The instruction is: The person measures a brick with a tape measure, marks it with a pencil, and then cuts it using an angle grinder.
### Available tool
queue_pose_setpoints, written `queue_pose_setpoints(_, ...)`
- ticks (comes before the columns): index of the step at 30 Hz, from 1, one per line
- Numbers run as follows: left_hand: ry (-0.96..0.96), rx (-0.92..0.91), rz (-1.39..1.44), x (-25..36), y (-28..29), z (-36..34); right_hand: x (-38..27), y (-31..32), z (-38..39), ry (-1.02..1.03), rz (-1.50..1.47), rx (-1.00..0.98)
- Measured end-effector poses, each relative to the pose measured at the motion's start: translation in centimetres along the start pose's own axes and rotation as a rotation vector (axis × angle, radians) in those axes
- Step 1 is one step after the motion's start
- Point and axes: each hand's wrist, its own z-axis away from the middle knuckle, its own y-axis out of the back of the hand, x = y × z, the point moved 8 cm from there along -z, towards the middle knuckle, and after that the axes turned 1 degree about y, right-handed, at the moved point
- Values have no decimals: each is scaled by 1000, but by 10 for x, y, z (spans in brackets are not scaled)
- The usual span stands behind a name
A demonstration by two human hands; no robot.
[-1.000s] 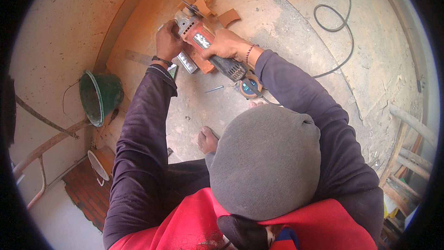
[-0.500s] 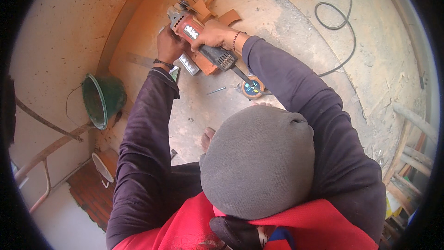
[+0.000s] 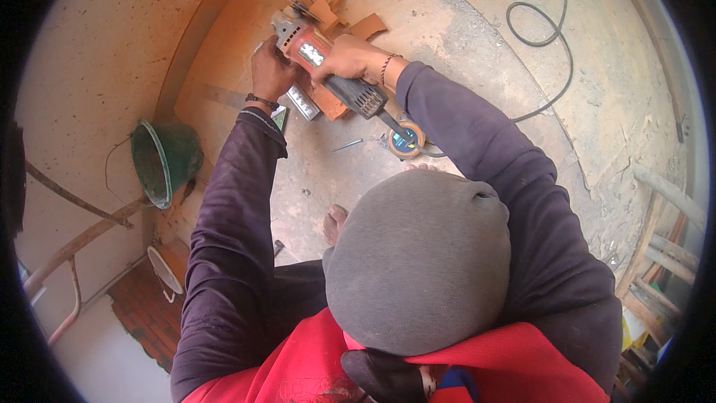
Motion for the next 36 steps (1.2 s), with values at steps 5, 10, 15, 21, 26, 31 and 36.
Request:
queue_pose_setpoints(5, -2, -21, -52, -12, -8, -2, 10, 0, 2, 24, 11, 26)
queue_pose_setpoints(10, 6, -38, -19, -7, -8, -1, 12, 0, 9, 35, 24, 39)
queue_pose_setpoints(15, 13, -46, -11, -12, -9, -1, 3, 1, 25, 7, 21, 39)
queue_pose_setpoints(21, 22, -46, -4, -14, -12, 0, 12, 0, 30, -33, 10, 27)
queue_pose_setpoints(26, 5, -14, 15, -18, -10, 0, 10, -1, 30, -20, 70, 10)
queue_pose_setpoints(31, -10, -24, -5, -8, -9, 0, 8, 4, 10, 46, 134, 38)
queue_pose_setpoints(36, 17, -5, 9, -6, -5, 1, -2, 1, -1, -1, 10, 3)
